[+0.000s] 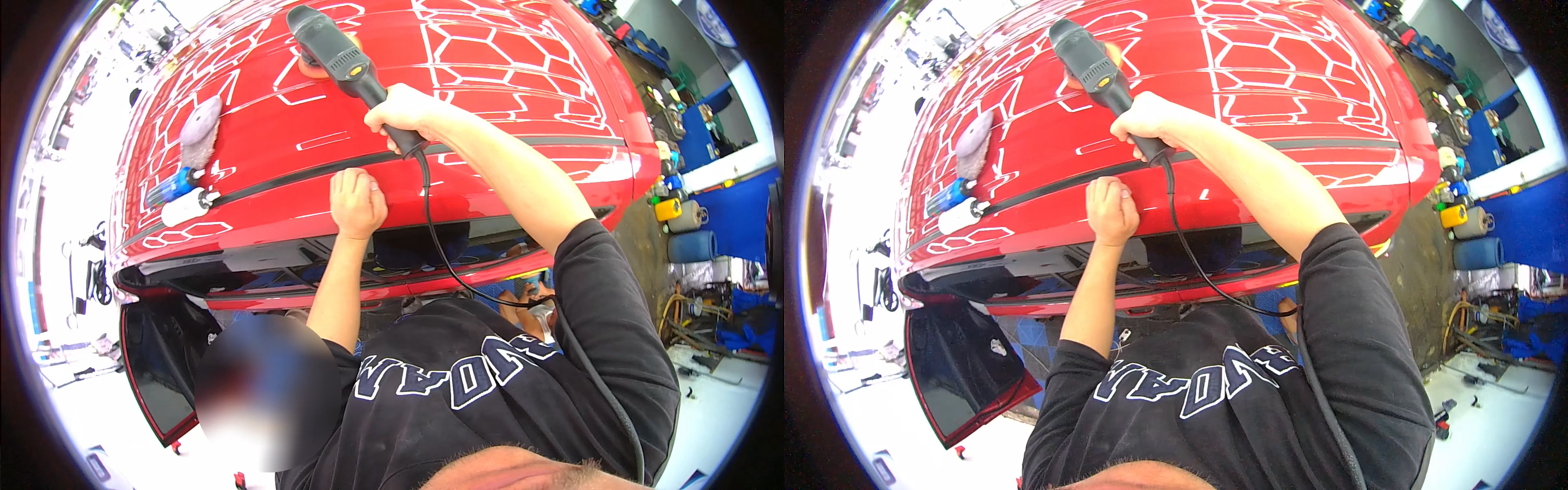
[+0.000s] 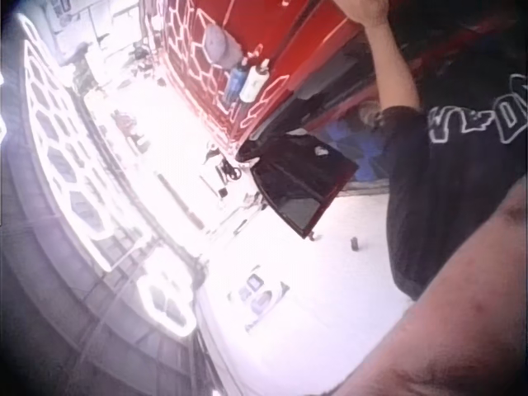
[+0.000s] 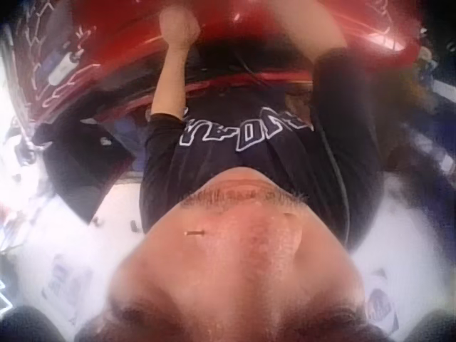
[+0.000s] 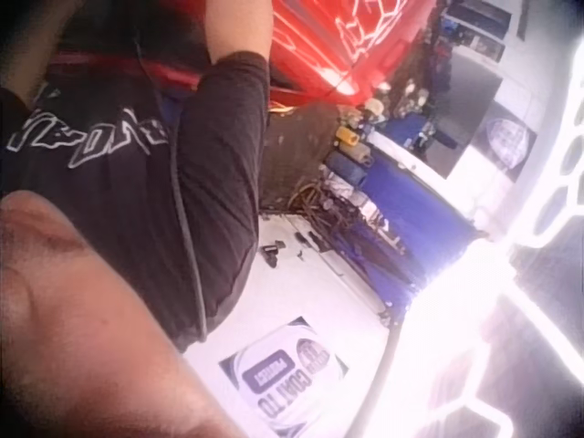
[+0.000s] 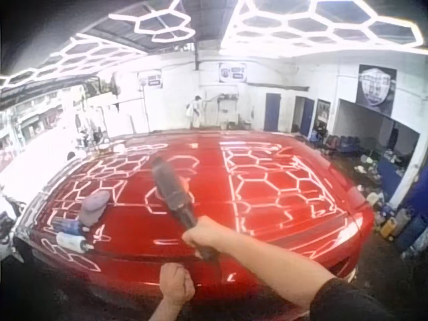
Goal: The person uses a rotary polisher to buff the red car's roof, moving the tool in overlapping passes across the surface. They occasionally pause to adjust the pad or reposition their hands while continuing to work on the same area.
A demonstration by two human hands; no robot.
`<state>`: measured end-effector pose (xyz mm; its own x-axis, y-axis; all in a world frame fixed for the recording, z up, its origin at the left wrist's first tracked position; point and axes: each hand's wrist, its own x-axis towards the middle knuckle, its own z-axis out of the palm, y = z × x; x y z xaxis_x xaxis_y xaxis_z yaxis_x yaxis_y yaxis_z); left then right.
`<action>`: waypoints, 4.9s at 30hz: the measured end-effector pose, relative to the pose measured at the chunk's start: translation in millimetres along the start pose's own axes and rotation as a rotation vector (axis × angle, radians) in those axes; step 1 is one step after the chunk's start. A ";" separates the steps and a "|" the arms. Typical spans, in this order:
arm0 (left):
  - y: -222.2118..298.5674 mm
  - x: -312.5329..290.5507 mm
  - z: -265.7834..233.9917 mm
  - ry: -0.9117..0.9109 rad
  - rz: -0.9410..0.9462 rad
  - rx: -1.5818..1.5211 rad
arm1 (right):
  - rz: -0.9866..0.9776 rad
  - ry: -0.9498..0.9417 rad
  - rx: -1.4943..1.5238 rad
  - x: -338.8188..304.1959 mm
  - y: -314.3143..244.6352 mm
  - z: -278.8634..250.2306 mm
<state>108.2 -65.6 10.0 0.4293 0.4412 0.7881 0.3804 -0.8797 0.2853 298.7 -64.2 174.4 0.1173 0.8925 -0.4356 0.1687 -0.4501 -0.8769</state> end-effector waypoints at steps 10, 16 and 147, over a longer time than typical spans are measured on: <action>2.0 -4.8 3.7 0.177 -0.031 -0.046 | -0.050 -0.101 -0.051 51.8 -19.0 34.9; 2.1 -4.1 2.8 0.170 -0.043 -0.081 | -0.085 -0.125 -0.068 80.1 -34.1 51.6; -95.1 -10.8 -74.5 0.084 -0.165 0.148 | -0.162 0.076 0.100 124.7 -72.6 20.9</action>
<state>6.4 0.2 15.0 0.2837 0.5550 0.7820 0.5580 -0.7587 0.3361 280.6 80.4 179.5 0.1710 0.9465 -0.2738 0.0940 -0.2923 -0.9517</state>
